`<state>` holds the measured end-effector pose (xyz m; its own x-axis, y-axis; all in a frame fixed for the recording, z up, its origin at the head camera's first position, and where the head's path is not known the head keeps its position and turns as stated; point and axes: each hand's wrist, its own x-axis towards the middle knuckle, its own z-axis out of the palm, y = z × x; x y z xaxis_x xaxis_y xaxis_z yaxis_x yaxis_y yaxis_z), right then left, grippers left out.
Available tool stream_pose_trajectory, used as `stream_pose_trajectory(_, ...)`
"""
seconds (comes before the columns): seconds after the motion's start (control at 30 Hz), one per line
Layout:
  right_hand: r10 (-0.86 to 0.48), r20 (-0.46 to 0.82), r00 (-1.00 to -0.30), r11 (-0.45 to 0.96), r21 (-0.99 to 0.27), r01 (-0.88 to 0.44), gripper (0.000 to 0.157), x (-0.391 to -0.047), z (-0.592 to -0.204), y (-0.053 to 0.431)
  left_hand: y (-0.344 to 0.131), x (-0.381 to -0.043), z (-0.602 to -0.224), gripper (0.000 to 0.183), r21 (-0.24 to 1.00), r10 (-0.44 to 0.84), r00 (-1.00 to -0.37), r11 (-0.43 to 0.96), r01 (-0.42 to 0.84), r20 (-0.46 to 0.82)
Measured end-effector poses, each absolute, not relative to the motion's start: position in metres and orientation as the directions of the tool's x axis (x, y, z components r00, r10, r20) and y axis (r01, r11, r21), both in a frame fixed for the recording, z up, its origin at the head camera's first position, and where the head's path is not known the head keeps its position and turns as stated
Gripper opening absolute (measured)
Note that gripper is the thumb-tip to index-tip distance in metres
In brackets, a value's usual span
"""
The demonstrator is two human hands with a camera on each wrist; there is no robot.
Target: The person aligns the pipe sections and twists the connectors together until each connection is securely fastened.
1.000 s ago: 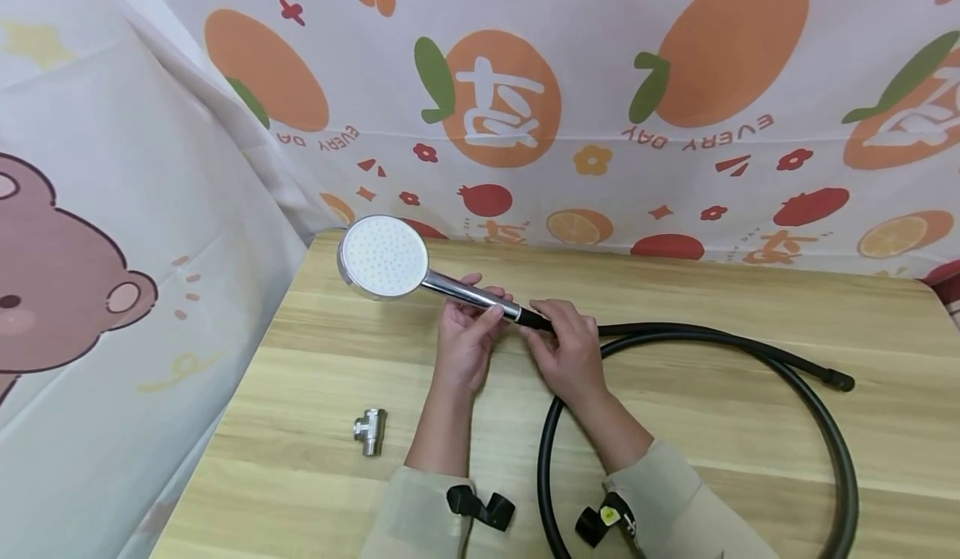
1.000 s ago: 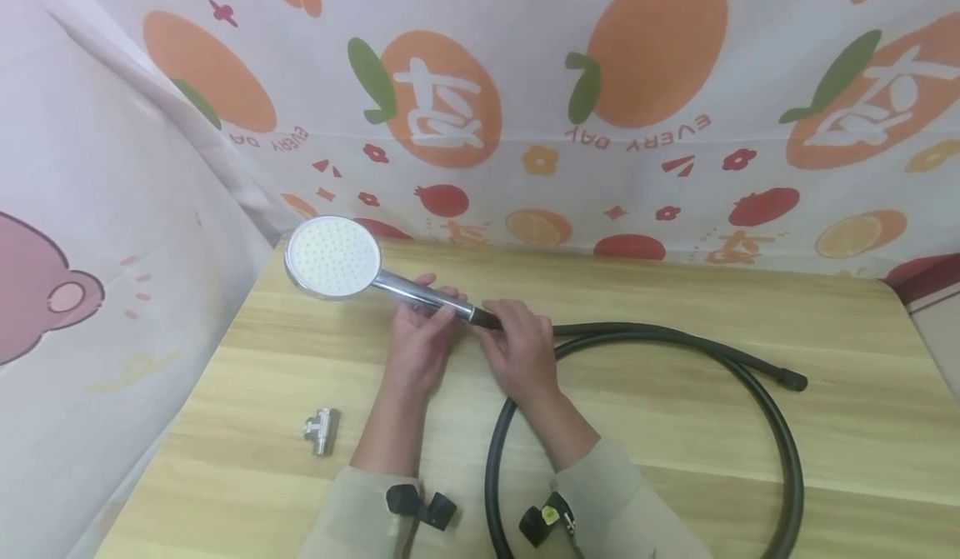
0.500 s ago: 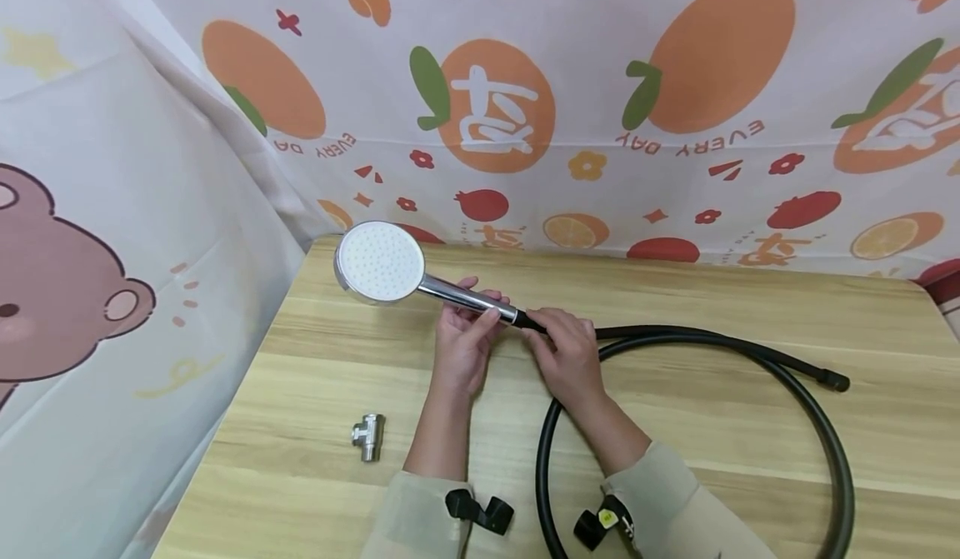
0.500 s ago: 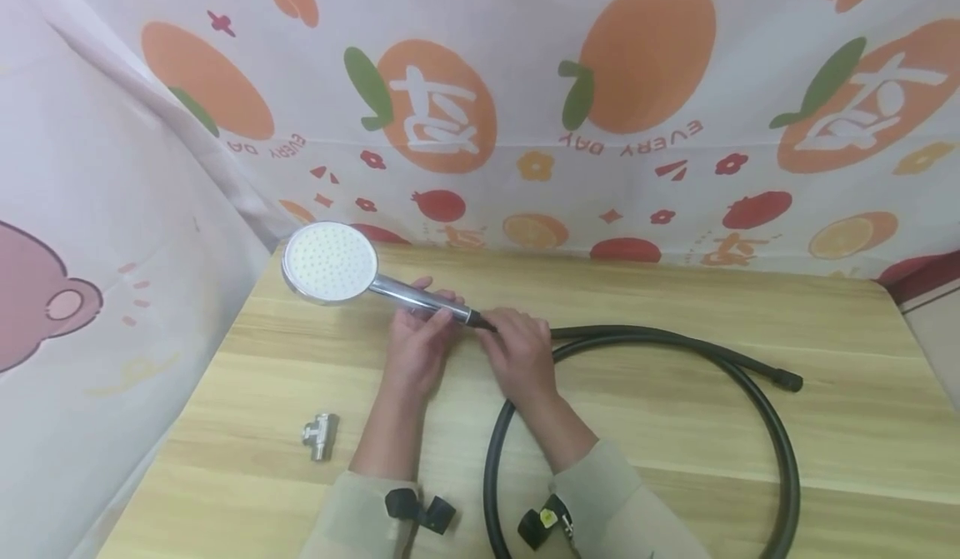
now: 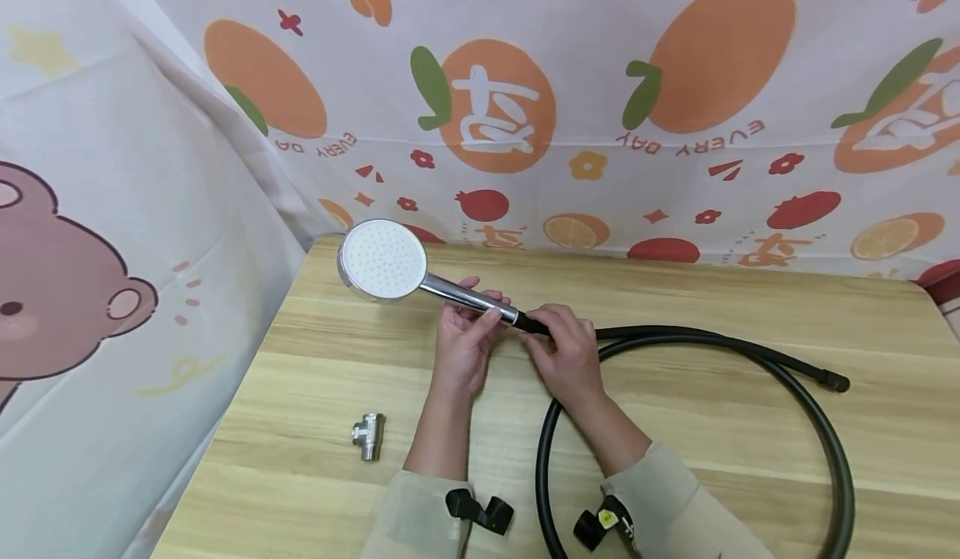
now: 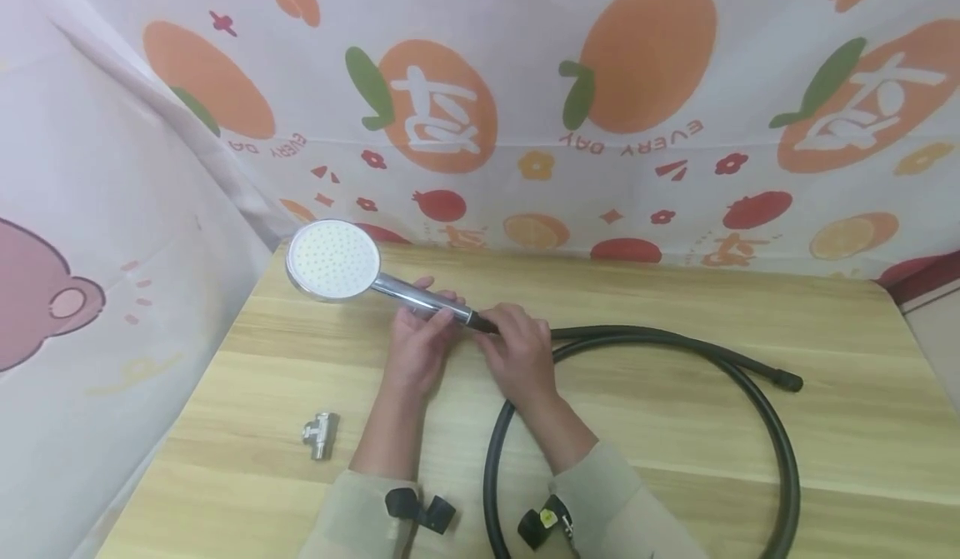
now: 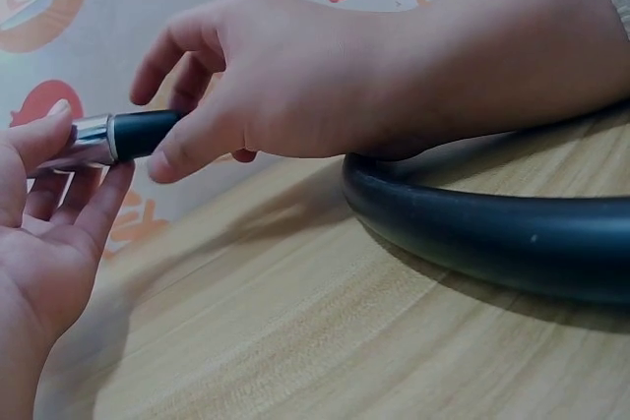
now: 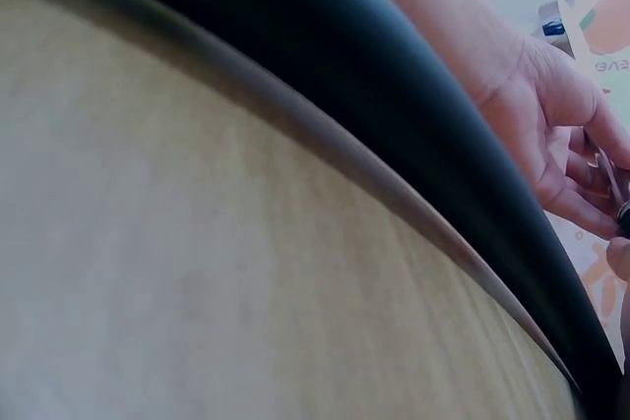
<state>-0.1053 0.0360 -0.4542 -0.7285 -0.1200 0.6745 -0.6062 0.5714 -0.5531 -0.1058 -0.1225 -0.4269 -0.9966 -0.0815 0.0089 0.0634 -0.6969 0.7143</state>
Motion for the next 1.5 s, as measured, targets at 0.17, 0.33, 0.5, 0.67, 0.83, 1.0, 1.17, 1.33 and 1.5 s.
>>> stream_pose_trajectory(0.17,-0.118,0.68,-0.724,0.562,-0.555,-0.613,0.026,-0.1052,-0.4535,0.0363,-0.1225,-0.1048,-0.4272,0.055,0.713,-0.078,-0.997,-0.698,0.066,0.015)
stream_pose_trajectory(0.33,-0.134,0.665,-0.735,0.572,-0.553,-0.606,0.027,-0.1033,-0.4545,0.0377,-0.1218,-0.104,-0.4266,0.054,0.709,-0.073,-0.997,-0.703,0.065,0.018)
stream_pose_trajectory(0.5,-0.158,0.651,-0.742,0.596,-0.537,-0.597,0.029,-0.1015,-0.4551,0.0383,-0.1212,-0.1035,-0.4265,0.053,0.713,-0.074,-0.997,-0.698,0.062,0.014)
stream_pose_trajectory(0.67,-0.147,0.657,-0.74,0.572,-0.553,-0.605,0.035,-0.1021,-0.4553,0.0383,-0.1213,-0.1034,-0.4274,0.054,0.707,-0.074,-0.997,-0.704,0.059,0.01)
stream_pose_trajectory(0.83,-0.141,0.653,-0.744,0.549,-0.575,-0.607,0.037,-0.1028,-0.4551,0.0381,-0.1223,-0.1043,-0.4283,0.054,0.703,-0.078,-0.997,-0.709,0.065,0.014)
stream_pose_trajectory(1.0,-0.13,0.669,-0.732,0.531,-0.576,-0.621,0.029,-0.104,-0.4544,0.0364,-0.1234,-0.104,-0.4284,0.054,0.699,-0.082,-0.997,-0.712,0.07,0.016)
stream_pose_trajectory(1.17,-0.133,0.673,-0.728,0.519,-0.578,-0.629,0.027,-0.1047,-0.4531,0.0358,-0.1241,-0.104,-0.4287,0.054,0.705,-0.083,-0.996,-0.706,0.071,0.018)
stream_pose_trajectory(1.33,-0.154,0.663,-0.732,0.541,-0.564,-0.624,0.028,-0.1045,-0.4553,0.037,-0.1245,-0.1043,-0.4279,0.055,0.711,-0.079,-0.997,-0.7,0.065,0.013)
stream_pose_trajectory(1.5,-0.184,0.648,-0.739,0.576,-0.538,-0.615,0.028,-0.1046,-0.4564,0.0371,-0.1251,-0.1049,-0.4274,0.055,0.724,-0.081,-0.997,-0.687,0.061,0.006)
